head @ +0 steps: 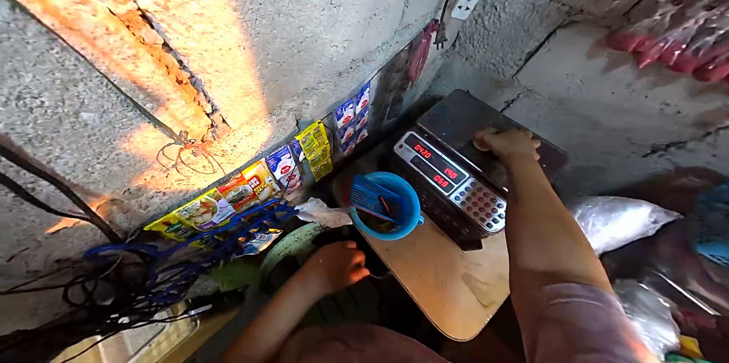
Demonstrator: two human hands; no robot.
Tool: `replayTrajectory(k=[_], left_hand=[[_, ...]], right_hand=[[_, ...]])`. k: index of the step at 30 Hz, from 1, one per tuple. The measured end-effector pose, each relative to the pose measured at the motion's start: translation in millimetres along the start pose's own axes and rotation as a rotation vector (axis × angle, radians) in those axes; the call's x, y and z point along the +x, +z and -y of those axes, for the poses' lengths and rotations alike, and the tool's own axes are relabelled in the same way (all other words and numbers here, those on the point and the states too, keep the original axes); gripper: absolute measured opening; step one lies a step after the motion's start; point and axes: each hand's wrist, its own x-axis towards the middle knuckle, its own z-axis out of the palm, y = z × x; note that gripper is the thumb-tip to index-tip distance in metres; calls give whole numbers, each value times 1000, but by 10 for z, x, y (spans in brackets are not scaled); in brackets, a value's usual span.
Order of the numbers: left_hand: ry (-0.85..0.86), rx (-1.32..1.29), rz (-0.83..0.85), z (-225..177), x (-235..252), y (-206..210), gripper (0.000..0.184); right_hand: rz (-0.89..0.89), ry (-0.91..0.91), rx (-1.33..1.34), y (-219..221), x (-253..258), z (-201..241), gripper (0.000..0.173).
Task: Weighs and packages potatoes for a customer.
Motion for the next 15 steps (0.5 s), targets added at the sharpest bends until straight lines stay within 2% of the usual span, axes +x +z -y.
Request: replayTrajectory(k=[3, 7, 11, 15], left_hand=[[-284, 108, 169, 487, 226, 92, 38], [-457, 158, -53, 987, 443, 223, 38], [-535, 165, -259, 1280, 764, 245, 42], [-444, 182, -279, 1632, 949, 458, 41]], right_hand=[[23, -67, 60, -49, 99, -120, 94], [83, -218, 260, -296, -139, -174, 83], [130, -255, 772, -559, -810, -346, 63], [210, -243, 1356, -477, -2004, -937, 61]])
